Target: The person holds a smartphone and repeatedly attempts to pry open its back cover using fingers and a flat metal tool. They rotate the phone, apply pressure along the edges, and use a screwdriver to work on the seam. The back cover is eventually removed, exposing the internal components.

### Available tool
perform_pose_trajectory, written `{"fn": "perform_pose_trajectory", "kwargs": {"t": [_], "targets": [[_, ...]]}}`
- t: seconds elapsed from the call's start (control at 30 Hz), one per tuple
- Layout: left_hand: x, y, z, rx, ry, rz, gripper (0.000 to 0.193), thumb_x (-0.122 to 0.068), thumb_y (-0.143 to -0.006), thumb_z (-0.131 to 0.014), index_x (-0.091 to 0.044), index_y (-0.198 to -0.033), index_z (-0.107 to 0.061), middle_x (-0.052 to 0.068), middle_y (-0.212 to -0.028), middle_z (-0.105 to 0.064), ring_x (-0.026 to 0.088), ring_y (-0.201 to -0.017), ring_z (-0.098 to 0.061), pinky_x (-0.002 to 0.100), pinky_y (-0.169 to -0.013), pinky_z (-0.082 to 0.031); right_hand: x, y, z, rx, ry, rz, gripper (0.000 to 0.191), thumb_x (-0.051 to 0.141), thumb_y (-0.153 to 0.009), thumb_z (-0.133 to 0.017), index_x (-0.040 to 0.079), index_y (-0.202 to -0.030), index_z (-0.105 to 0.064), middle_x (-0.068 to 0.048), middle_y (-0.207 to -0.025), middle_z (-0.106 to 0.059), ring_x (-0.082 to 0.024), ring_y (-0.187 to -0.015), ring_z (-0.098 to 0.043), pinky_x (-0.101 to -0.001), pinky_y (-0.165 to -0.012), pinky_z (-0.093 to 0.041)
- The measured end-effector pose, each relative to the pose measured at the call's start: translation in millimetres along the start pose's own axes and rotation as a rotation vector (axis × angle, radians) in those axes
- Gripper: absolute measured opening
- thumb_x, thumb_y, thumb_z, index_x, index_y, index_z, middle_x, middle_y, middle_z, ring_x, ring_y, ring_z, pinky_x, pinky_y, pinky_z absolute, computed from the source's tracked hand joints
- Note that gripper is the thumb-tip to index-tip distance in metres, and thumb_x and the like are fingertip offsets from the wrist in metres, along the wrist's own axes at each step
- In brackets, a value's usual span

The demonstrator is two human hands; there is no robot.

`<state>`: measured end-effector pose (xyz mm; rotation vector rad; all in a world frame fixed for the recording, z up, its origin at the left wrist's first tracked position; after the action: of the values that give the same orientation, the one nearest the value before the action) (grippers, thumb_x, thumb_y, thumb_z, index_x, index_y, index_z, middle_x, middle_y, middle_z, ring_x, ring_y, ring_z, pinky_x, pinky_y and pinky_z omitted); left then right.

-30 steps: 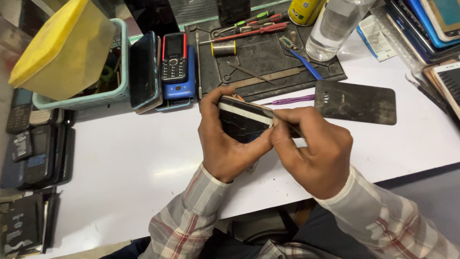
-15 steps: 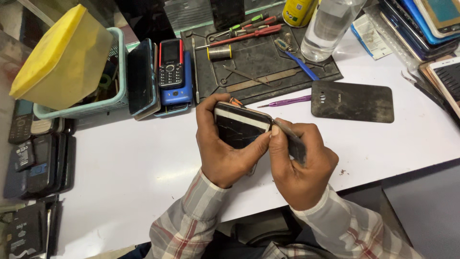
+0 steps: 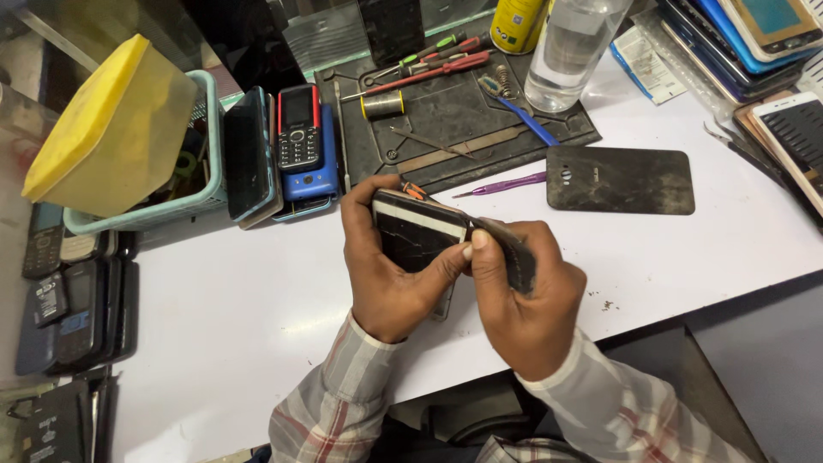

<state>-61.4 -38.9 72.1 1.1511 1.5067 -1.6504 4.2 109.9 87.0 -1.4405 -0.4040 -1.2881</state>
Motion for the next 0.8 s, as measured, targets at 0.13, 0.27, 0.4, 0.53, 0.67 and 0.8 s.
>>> {"fn": "perform_pose_trajectory", "kwargs": {"t": [0.13, 0.27, 0.4, 0.53, 0.67, 0.8], "targets": [[-1, 1, 1, 0.018, 0.010, -0.005, 0.081, -0.012, -0.080, -0.090, -0.002, -0.141, -0.037, 0.009, -0.115, -0.063, 0.015, -0.102, -0.071, 0.028, -0.091, -0.063, 8, -9, 4, 0.126, -0.074, -0.047, 0.017, 0.014, -0.102, -0.066, -0.003, -0.104, -0.067, -0.008, -0.084, -0.076, -0.010, -0.075, -0.071, -0.0222, -0.066, -0.057], [6, 3, 1, 0.053, 0.133, 0.055, 0.079, -0.005, -0.081, -0.086, -0.002, -0.141, -0.036, 0.010, -0.113, -0.067, 0.016, -0.103, -0.071, 0.030, -0.093, -0.062, 19, -22, 5, 0.285, -0.006, -0.005, 0.013, 0.009, -0.099, -0.070, -0.002, -0.105, -0.070, -0.007, -0.087, -0.079, -0.010, -0.079, -0.077, -0.0222, -0.069, -0.060], [7, 3, 3, 0.070, 0.221, 0.050, 0.079, -0.009, -0.083, -0.088, -0.002, -0.143, -0.037, 0.011, -0.113, -0.066, 0.016, -0.104, -0.070, 0.031, -0.097, -0.060, 34, -23, 5, 0.280, 0.096, 0.123, 0.022, 0.003, -0.091, -0.077, -0.002, -0.111, -0.072, -0.011, -0.092, -0.079, -0.013, -0.082, -0.078, -0.0239, -0.072, -0.061], [8, 7, 6, 0.049, 0.231, 0.065, 0.080, -0.016, -0.079, -0.090, -0.005, -0.138, -0.037, 0.010, -0.117, -0.064, 0.016, -0.106, -0.069, 0.029, -0.094, -0.060, 63, -7, 5, 0.202, 0.175, 0.415, 0.037, -0.002, -0.076, -0.077, -0.006, -0.112, -0.065, -0.022, -0.105, -0.074, -0.028, -0.097, -0.077, -0.0323, -0.082, -0.061], [4, 13, 12, -0.008, 0.061, -0.005, 0.082, -0.019, -0.073, -0.092, -0.008, -0.134, -0.038, 0.004, -0.116, -0.050, 0.011, -0.097, -0.061, 0.026, -0.085, -0.058, 66, 8, 2, 0.137, 0.264, 0.431, 0.036, -0.002, -0.082, -0.081, -0.005, -0.114, -0.064, -0.022, -0.114, -0.073, -0.031, -0.105, -0.077, -0.0333, -0.087, -0.063], [2, 14, 12, -0.039, -0.013, -0.062, 0.079, -0.018, -0.075, -0.095, -0.008, -0.130, -0.039, 0.004, -0.107, -0.049, 0.009, -0.089, -0.056, 0.022, -0.077, -0.054, 60, 13, 1, 0.159, 0.213, 0.380, 0.035, -0.002, -0.083, -0.078, -0.005, -0.113, -0.061, -0.025, -0.118, -0.072, -0.031, -0.108, -0.077, -0.0332, -0.090, -0.063]]}}
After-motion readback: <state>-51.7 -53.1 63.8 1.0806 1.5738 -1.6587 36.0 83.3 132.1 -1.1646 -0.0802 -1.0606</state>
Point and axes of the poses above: each hand's wrist, its own y-axis away from the middle knuckle, its own z-axis out of the back of the hand, x = y × z, the point moved 9 cm from there along -y, towards the middle knuckle
